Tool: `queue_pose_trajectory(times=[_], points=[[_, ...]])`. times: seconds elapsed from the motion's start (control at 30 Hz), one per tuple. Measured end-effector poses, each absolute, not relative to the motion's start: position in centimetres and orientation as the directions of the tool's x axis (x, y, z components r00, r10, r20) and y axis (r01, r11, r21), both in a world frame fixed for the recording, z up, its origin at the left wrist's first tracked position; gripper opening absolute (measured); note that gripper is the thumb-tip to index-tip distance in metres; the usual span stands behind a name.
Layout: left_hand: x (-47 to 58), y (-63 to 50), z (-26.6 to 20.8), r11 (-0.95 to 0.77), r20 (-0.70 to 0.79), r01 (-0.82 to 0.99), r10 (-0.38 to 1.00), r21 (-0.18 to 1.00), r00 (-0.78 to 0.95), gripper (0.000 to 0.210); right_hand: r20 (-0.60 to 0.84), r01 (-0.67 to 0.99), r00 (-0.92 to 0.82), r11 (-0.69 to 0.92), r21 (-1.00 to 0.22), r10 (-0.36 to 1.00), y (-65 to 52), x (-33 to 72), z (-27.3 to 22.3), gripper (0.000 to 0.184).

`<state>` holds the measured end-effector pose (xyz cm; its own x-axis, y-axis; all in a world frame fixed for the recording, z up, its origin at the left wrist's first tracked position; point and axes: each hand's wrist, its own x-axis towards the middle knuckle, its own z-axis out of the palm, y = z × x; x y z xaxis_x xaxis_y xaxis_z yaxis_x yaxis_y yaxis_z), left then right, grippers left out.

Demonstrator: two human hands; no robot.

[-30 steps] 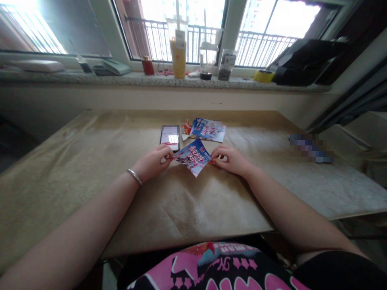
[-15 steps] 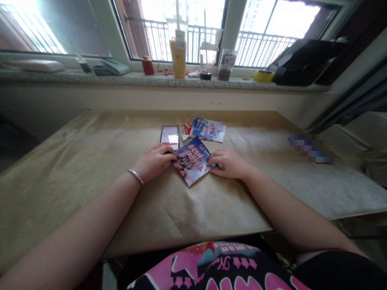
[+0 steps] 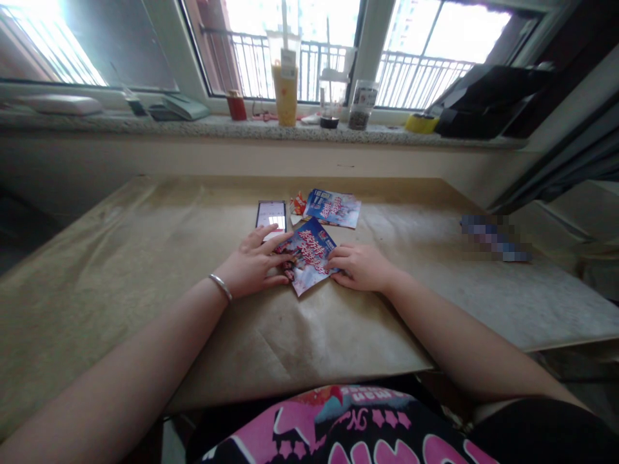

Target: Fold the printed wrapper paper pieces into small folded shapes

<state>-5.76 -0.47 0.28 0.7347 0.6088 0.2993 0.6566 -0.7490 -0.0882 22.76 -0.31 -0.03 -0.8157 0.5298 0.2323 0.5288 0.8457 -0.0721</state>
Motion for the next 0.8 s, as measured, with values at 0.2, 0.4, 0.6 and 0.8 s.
queue_pose_trajectory(times=[0.2, 0.4, 0.6, 0.8], points=[[-5.4, -0.6, 0.7, -0.782, 0.314, 0.621, 0.579, -0.047, 0.752, 0.036, 0.274, 0.46, -0.848, 0.887, -0.042, 0.453, -0.6, 22.0, -0.3, 0.024], [-4.9, -1.0, 1.4, -0.835, 0.262, 0.55, 0.536, 0.022, 0.803, 0.029, 0.291, 0.463, -0.836, 0.883, -0.076, 0.464, -0.6, 21.9, -0.4, 0.021], [-4.3, -1.2, 1.5, -0.886, 0.201, 0.454, 0.465, 0.1, 0.862, 0.031, 0.28, 0.506, -0.815, 0.858, -0.083, 0.508, -0.7, 21.8, -0.3, 0.022], [-3.6, -1.6, 1.2, -0.882, 0.198, 0.467, 0.47, 0.065, 0.86, 0.033, 0.284, 0.556, -0.785, 0.828, -0.068, 0.551, -0.9, 21.7, -0.5, 0.024]])
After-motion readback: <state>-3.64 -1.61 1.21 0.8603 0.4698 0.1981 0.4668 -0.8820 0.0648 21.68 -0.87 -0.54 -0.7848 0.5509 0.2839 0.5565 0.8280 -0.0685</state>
